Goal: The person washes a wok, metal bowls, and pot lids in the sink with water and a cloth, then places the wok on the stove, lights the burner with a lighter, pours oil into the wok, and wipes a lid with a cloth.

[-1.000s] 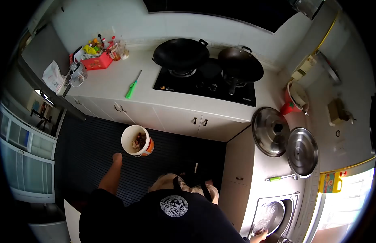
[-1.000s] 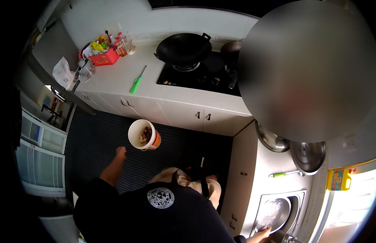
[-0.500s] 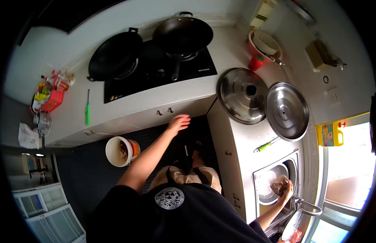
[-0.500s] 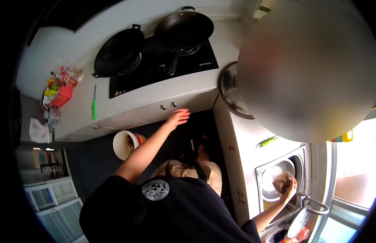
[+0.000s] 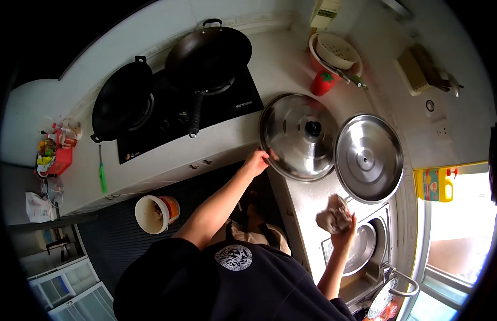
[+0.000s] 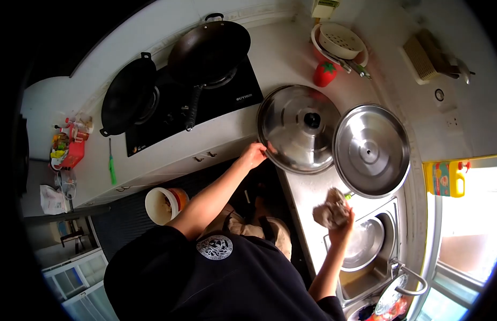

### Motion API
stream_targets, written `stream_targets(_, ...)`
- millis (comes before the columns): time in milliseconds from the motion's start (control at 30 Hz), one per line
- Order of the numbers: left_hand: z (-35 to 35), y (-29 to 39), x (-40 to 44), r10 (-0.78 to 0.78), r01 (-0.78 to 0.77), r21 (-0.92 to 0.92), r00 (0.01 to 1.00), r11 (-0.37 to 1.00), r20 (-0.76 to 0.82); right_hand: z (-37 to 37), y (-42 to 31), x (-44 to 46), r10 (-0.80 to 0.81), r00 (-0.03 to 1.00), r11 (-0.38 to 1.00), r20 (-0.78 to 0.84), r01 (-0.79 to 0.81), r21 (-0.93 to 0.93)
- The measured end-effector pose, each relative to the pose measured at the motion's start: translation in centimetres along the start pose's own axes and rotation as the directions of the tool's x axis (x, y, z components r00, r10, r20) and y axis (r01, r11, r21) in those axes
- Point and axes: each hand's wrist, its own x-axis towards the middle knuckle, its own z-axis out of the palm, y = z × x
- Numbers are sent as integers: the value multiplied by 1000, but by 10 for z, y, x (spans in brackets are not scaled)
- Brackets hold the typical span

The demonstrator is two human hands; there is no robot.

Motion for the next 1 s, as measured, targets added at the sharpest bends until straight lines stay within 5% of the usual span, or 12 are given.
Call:
stream_targets(67,11,11,-20,58,-60,13,991,998,118,21,22,29,11,990,999,143,-18,51)
stream_targets(167,39,21,-53,62,-64,-43,997,997,-53,71,57,57,-108,955,952,277,179,-247)
stream_targets(267,60,27,-92,90,-88,85,996,992,-23,134,100,49,-256,828,613,498,538,-578)
stream_targets(333,74,32,-121,151,-145,164,988,976,-22,173,121,31,-305,576,25,758,801,-599)
stream_targets(433,92,42,-167,321,-306,200,946,931,-44,207,134,18,-210,399,-143,893,891,-432)
stream_targets(533,68,66,-210,348,-374,531,925,760,154,256,127,11,-205,265,-282,942,906,-317)
stream_targets(600,72,89,-253,304,-340,624,938,704,169,294,118,5,-255,325,-245,911,890,-386)
stream_targets(700,63,116,-315,316,-383,649,922,657,225,336,112,23,-312,543,188,780,840,-510)
stream_targets(800,57,138,-385,389,-440,605,894,663,223,342,110,80,-300,600,443,742,776,-449)
stream_targets(867,30,149,-424,478,-489,595,857,638,192,310,124,90,-257,770,583,584,606,-541)
stream_targets(967,-1,170,-486,666,-640,459,735,616,131,277,203,34,-338,716,744,611,601,-293)
stream_targets(1000,-8,174,-507,712,-661,414,701,626,43,276,232,-7,-361,697,602,620,682,-416)
